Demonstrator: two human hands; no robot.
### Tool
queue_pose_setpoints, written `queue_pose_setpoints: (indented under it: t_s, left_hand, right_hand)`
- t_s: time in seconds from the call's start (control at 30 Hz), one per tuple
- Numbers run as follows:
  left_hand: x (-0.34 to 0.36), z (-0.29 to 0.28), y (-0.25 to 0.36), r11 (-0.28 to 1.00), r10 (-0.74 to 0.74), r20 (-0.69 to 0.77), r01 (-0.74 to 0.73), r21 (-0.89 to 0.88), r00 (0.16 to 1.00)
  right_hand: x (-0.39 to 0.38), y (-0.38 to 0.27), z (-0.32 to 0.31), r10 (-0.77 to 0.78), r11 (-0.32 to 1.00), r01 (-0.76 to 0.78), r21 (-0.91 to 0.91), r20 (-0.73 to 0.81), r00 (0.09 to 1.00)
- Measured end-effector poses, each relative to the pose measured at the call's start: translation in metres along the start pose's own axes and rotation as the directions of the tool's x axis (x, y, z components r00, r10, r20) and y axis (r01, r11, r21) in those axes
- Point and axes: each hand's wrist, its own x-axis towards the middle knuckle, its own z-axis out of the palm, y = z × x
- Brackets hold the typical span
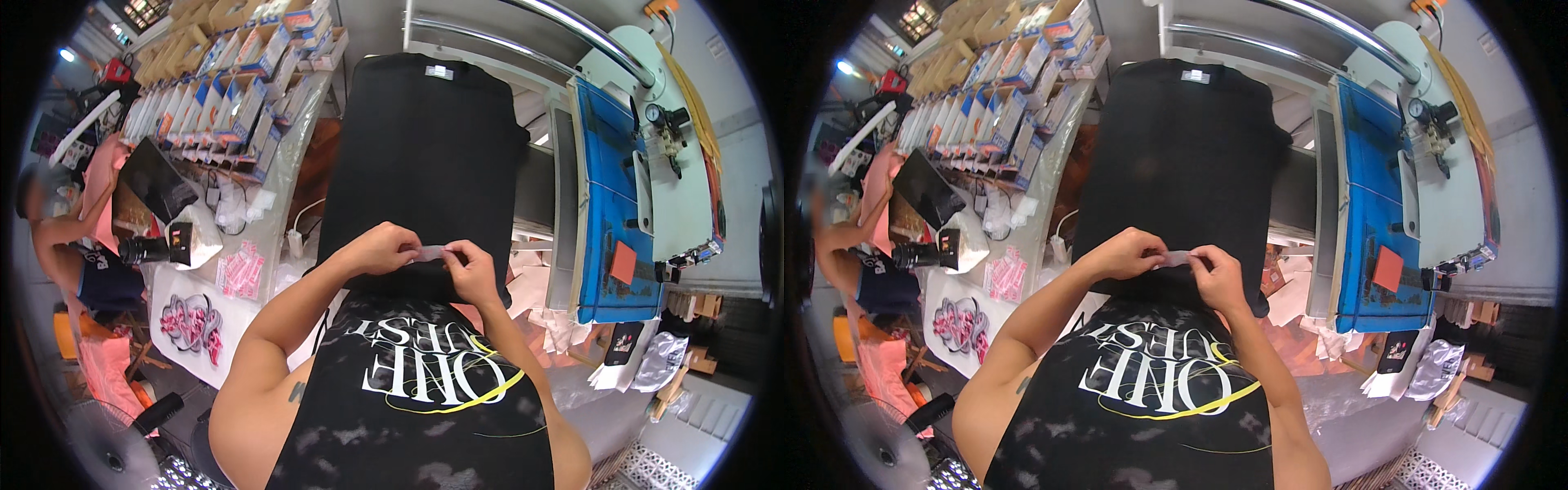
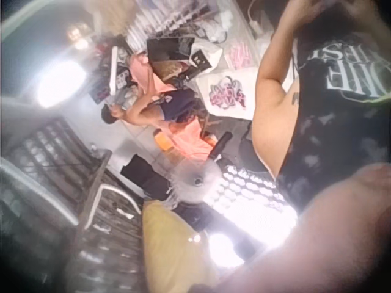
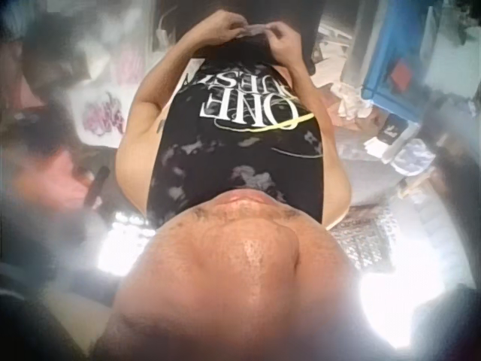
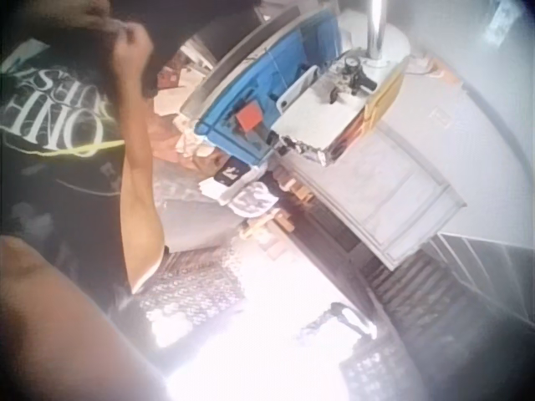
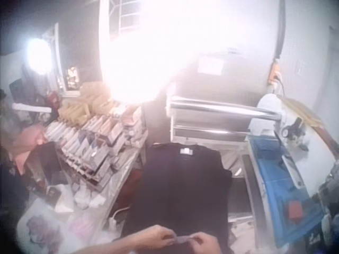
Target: The person places black t-shirts onto a heat press machine, aligns them, and applies a transfer sheet with a medical technology design. They operate the machine to press the design onto the shirts and then remove the finished items, stacking them on a nearby table.
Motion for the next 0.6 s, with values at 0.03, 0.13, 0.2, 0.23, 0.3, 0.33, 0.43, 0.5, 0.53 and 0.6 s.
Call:
queue_pose_setpoints:
  t_s: [0.03,0.13,0.2,0.23,0.3,0.33,0.43,0.5,0.53,0.6]
  left_hand:
    - [0.016,0.003,-0.003,0.993,0.098,-0.049,-0.094,0.072,0.994]
    - [0.088,-0.020,-0.010,0.852,0.284,-0.180,-0.161,0.498,0.942]
    - [0.151,-0.046,-0.027,0.802,0.405,-0.373,-0.129,0.583,0.835]
    - [0.186,-0.060,-0.037,0.772,0.426,-0.419,-0.082,0.630,0.802]
    - [0.240,-0.089,-0.050,0.713,0.416,-0.473,0.044,0.699,0.777]
    - [0.259,-0.102,-0.052,0.665,0.386,-0.477,0.120,0.737,0.789]
    - [0.291,-0.122,-0.059,0.607,0.311,-0.465,0.203,0.768,0.829]
    - [0.307,-0.127,-0.067,0.596,0.247,-0.475,0.254,0.762,0.844]
    - [0.314,-0.128,-0.069,0.602,0.240,-0.470,0.250,0.759,0.849]
    - [0.322,-0.130,-0.065,0.617,0.221,-0.464,0.245,0.748,0.858]
  right_hand:
    - [0.000,0.004,-0.008,0.052,0.998,-0.047,0.048,-0.098,0.994]
    - [0.006,0.032,-0.039,0.097,0.992,-0.116,-0.055,-0.275,0.957]
    - [0.010,0.037,-0.058,0.120,0.983,-0.156,-0.100,-0.298,0.947]
    - [0.012,0.038,-0.065,0.141,0.978,-0.179,-0.105,-0.293,0.946]
    - [0.016,0.033,-0.076,0.148,0.977,-0.185,-0.108,-0.287,0.947]
    - [0.021,0.039,-0.080,0.064,0.985,-0.107,-0.135,-0.292,0.954]
    - [0.047,0.039,-0.086,-0.019,0.976,-0.061,-0.207,-0.364,0.931]
    - [0.080,0.031,-0.094,0.088,0.980,-0.147,-0.135,-0.370,0.925]
    - [0.099,0.033,-0.097,0.008,0.974,-0.097,-0.204,-0.399,0.917]
    - [0.143,0.038,-0.103,-0.024,0.966,-0.095,-0.240,-0.450,0.893]
